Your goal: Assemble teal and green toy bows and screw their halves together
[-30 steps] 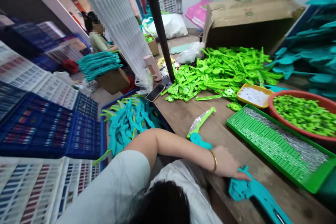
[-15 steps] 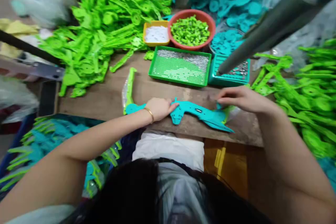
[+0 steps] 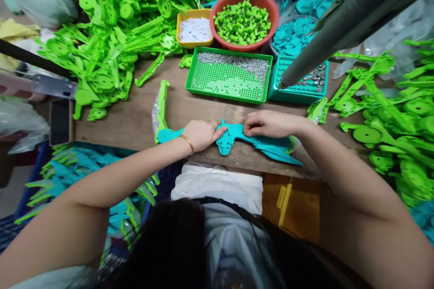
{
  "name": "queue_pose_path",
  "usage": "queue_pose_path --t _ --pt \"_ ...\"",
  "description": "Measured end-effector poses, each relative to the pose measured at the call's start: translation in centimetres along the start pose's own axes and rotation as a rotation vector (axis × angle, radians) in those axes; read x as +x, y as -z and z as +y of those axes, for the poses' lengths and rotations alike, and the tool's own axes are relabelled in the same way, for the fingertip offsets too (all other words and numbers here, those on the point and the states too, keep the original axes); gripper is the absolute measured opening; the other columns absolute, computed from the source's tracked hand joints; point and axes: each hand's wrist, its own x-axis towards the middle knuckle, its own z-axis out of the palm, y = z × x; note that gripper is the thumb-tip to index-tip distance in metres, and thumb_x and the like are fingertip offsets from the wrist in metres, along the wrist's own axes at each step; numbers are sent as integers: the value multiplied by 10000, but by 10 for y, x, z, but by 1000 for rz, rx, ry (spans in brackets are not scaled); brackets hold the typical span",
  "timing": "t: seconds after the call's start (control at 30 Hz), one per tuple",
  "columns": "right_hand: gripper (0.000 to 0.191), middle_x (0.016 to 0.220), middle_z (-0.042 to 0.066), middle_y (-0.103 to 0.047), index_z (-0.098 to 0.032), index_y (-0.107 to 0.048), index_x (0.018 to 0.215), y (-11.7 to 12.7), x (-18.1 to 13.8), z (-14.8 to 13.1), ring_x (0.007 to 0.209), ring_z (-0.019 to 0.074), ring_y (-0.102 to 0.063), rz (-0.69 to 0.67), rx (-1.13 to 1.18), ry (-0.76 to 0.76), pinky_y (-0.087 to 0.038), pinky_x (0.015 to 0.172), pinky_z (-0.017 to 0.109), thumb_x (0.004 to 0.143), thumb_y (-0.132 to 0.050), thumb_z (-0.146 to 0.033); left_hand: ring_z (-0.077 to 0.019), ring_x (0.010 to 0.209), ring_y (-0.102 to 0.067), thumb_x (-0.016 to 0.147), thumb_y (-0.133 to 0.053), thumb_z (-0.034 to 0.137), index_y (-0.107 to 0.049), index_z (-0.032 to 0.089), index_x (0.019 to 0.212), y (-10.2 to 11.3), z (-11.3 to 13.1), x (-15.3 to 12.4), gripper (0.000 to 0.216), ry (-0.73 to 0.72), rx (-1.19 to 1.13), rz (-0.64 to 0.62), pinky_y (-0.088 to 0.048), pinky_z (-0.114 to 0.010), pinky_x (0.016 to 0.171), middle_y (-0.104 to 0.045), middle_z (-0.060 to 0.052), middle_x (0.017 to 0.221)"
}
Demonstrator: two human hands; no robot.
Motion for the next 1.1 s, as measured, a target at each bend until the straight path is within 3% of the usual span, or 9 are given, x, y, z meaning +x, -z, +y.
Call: queue_pose_path --t 0.23,0.53,0.6,0.67,0.77,0.87,0.97,1.1 --pt "221 887 41 -565 -187 -619 833 5 0 -9 785 152 -505 -93 -59 -17 -370 735 291 882 -471 -343 -322 899 -718 981 -175 592 -647 155 1022 0 1 0 645 -1 -29 1 -500 -360 680 -741 -136 895" --pt "206 887 54 -561 -185 -622 807 4 3 -11 807 164 -518 -90 -78 -16 -395 767 310 875 -468 -304 -314 896 -718 976 -154 605 -641 149 1077 -1 -1 0 675 -16 -28 2 -499 -351 677 -740 -140 902" --pt "190 910 57 -569 -187 -628 822 -2 -1 -7 831 170 -533 -33 -57 -39 -409 783 317 862 -494 -316 -307 898 -719 973 -158 611 -635 155 1108 -1 -2 0 674 -22 -40 7 -500 -344 678 -741 -134 897" --pt "187 943 61 -588 -190 -619 910 -12 -7 -3 849 179 -552 112 -2 -133 -434 784 325 827 -560 -346 -304 896 -719 972 -165 614 -635 158 1114 -1 -2 0 670 -23 -56 8 -502 -343 679 -741 -131 903" --pt "370 1022 70 -639 -191 -561 1109 -27 -11 -1 879 185 -593 282 158 -298 -479 800 334 789 -623 -364 -315 893 -716 973 -167 611 -638 149 1094 -1 -2 0 670 -25 -63 10 -506 -362 682 -740 -140 923" --pt "366 1054 62 -673 -196 -594 1142 -35 -9 -3 897 176 -611 269 219 -365 -485 838 330 799 -605 -323 -319 911 -711 972 -165 611 -642 138 1057 -3 -1 -1 677 -16 -60 21 -508 -369 701 -737 -148 930" --pt "306 936 36 -686 -186 -659 1046 -34 -4 -6 824 158 -606 279 275 -414 -489 768 292 766 -627 -307 -312 928 -708 973 -171 610 -643 131 1057 -5 0 -2 678 -9 -67 40 -507 -361 718 -733 -153 951" --pt "338 922 36 -689 -176 -666 1064 -30 -4 -9 833 167 -617 270 281 -397 -501 772 302 762 -637 -327 -310 950 -703 970 -197 614 -647 126 1090 -5 2 -4 675 12 -103 56 -504 -358 746 -729 -163 966"
